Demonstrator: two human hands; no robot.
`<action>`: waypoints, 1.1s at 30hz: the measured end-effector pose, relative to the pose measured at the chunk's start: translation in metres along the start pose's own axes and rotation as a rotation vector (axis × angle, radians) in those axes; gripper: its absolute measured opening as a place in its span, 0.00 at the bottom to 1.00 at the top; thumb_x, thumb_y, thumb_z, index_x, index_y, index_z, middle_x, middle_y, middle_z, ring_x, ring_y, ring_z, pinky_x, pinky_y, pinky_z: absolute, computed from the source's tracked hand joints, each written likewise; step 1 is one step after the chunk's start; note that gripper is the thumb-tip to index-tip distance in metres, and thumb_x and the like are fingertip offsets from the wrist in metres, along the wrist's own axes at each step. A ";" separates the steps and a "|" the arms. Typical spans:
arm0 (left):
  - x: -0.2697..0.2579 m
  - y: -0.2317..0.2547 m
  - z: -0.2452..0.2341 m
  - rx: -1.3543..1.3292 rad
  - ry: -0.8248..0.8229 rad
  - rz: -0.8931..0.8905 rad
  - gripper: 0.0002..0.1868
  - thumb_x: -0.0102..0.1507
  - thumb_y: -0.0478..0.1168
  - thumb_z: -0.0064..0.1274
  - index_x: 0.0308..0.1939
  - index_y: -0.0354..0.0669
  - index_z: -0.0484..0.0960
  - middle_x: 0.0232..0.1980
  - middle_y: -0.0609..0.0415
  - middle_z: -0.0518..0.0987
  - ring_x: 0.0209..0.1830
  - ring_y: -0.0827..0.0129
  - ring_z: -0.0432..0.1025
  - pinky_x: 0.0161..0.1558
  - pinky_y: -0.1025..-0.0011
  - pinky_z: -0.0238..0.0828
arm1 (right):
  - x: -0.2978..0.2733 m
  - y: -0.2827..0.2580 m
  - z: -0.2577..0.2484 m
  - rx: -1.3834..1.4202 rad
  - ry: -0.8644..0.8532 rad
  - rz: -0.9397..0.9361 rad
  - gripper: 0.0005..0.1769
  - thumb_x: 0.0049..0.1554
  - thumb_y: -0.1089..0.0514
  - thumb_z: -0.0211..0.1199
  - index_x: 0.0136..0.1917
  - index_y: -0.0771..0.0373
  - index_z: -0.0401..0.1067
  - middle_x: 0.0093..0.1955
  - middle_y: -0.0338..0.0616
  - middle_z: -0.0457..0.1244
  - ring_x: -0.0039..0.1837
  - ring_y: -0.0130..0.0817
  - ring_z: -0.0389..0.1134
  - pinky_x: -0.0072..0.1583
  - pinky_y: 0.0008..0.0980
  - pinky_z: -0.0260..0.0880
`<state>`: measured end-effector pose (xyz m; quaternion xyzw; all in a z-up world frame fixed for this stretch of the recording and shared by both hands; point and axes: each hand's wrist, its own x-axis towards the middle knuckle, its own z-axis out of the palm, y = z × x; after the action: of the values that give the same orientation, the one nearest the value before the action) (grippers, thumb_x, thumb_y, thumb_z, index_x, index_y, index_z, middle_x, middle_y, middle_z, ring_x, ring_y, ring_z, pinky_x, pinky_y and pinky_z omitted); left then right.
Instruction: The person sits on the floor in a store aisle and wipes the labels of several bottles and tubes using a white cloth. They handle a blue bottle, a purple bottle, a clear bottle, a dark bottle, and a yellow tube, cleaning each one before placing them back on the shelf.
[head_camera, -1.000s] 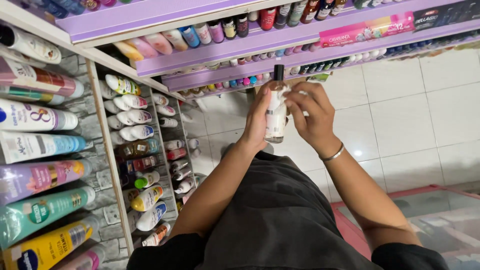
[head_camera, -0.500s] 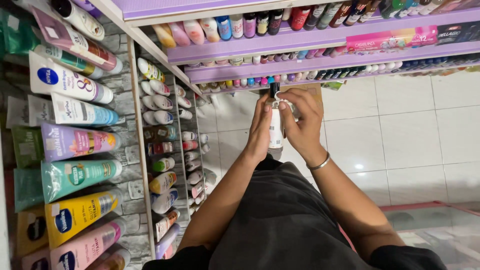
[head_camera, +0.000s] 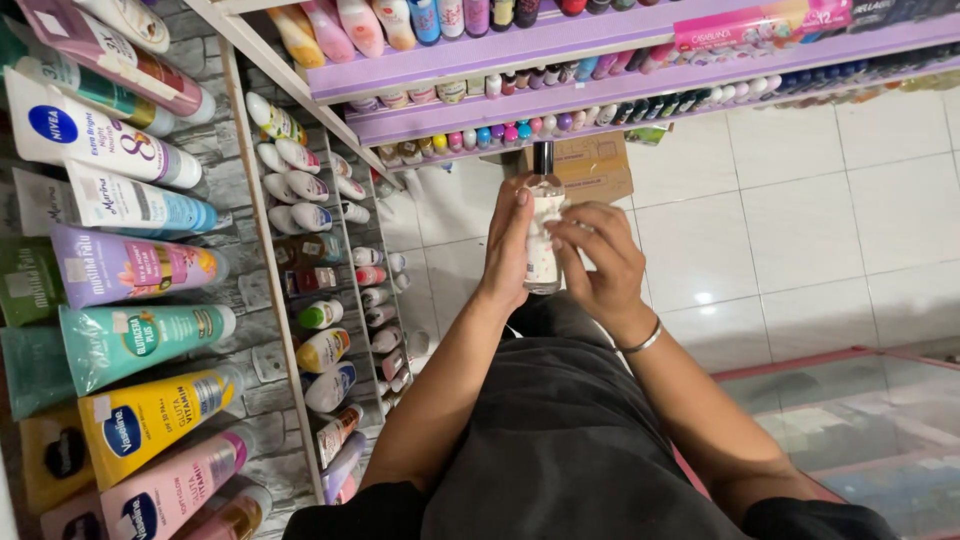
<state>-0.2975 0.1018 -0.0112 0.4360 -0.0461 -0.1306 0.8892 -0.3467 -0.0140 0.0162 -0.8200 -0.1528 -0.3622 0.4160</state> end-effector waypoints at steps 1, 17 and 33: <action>-0.007 -0.001 0.005 -0.001 -0.005 -0.009 0.22 0.73 0.57 0.42 0.60 0.44 0.67 0.45 0.53 0.74 0.38 0.75 0.72 0.36 0.77 0.73 | 0.004 0.000 -0.003 -0.007 0.003 0.006 0.06 0.59 0.69 0.68 0.51 0.67 0.81 0.51 0.54 0.68 0.54 0.54 0.70 0.56 0.49 0.72; -0.021 -0.017 -0.019 -0.162 -0.032 -0.095 0.21 0.75 0.59 0.32 0.64 0.52 0.61 0.43 0.46 0.78 0.33 0.69 0.77 0.31 0.73 0.78 | 0.021 -0.032 0.008 0.033 0.056 -0.027 0.08 0.61 0.72 0.61 0.52 0.70 0.79 0.54 0.54 0.68 0.57 0.55 0.70 0.61 0.50 0.69; -0.040 -0.003 -0.009 -0.070 0.036 -0.121 0.26 0.75 0.55 0.38 0.69 0.41 0.69 0.60 0.51 0.74 0.58 0.73 0.70 0.60 0.66 0.71 | 0.022 -0.040 -0.002 -0.001 0.012 -0.076 0.11 0.61 0.74 0.62 0.55 0.69 0.79 0.56 0.55 0.69 0.57 0.57 0.69 0.57 0.50 0.73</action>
<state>-0.3353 0.1177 -0.0179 0.4087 0.0007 -0.1777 0.8952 -0.3544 0.0075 0.0553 -0.8117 -0.1811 -0.3827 0.4023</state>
